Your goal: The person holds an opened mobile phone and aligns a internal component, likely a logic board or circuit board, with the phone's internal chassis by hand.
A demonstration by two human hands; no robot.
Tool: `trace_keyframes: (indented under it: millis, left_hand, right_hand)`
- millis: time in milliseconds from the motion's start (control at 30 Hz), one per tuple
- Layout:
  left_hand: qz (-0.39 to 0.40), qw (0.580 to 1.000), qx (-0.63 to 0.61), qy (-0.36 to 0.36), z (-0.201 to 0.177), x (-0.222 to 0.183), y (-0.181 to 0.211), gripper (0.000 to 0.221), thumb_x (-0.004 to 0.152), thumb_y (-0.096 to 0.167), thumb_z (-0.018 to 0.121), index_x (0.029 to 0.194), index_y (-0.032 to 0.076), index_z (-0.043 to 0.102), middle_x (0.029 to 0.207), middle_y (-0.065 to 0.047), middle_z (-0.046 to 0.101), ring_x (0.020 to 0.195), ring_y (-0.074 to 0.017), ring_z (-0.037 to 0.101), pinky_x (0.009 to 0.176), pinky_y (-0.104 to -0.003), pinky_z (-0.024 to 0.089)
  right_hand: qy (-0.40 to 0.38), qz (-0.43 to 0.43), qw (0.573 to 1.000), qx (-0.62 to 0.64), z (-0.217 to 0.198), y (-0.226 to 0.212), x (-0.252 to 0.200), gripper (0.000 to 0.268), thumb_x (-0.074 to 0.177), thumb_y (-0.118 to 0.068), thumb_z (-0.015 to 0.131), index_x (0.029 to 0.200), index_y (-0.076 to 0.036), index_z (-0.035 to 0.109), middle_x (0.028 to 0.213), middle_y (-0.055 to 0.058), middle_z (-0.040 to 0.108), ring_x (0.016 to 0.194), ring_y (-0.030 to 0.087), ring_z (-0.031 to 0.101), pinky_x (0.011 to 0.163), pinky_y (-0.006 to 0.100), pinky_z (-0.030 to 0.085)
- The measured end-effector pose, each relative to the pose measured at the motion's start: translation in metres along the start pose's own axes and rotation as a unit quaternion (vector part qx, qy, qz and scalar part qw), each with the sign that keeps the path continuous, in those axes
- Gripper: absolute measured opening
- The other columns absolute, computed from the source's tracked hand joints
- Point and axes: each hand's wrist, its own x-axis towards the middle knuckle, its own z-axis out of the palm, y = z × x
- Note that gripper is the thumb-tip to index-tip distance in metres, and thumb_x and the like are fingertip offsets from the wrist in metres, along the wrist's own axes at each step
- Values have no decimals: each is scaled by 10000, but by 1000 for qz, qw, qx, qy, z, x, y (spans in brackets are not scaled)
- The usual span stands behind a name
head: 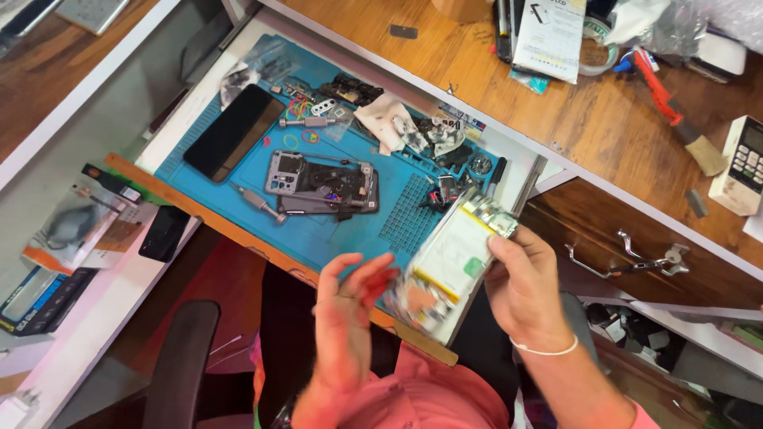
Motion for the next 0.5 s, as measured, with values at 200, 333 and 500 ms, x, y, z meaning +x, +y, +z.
trace_keyframes:
  millis: [200, 333, 500]
  left_hand:
    - [-127, 966, 226, 9, 15, 30, 22, 401, 1021, 255, 567, 1287, -37, 643, 1145, -160, 757, 975, -176, 726, 851, -333, 591]
    - [-224, 965, 135, -25, 25, 45, 32, 368, 1017, 209, 597, 1263, -46, 696, 1083, -117, 757, 931, -142, 721, 824, -309, 602]
    - [-238, 957, 160, -41, 26, 45, 27, 352, 999, 165, 640, 1269, -53, 694, 1020, -82, 760, 873, -116, 693, 751, -287, 590]
  right_hand:
    - [-69, 56, 994, -67, 6, 0, -17, 303, 900, -5, 686, 1171, 130, 675, 1098, 165, 738, 974, 217, 706, 912, 368, 561]
    - [-88, 58, 990, -97, 12, -4, -25, 340, 885, 14, 700, 1201, 137, 674, 1108, 156, 738, 985, 201, 696, 908, 353, 553]
    - [-108, 42, 986, -120, 8, -6, -27, 311, 905, -3, 708, 1182, 133, 680, 1091, 142, 731, 975, 188, 687, 888, 336, 551]
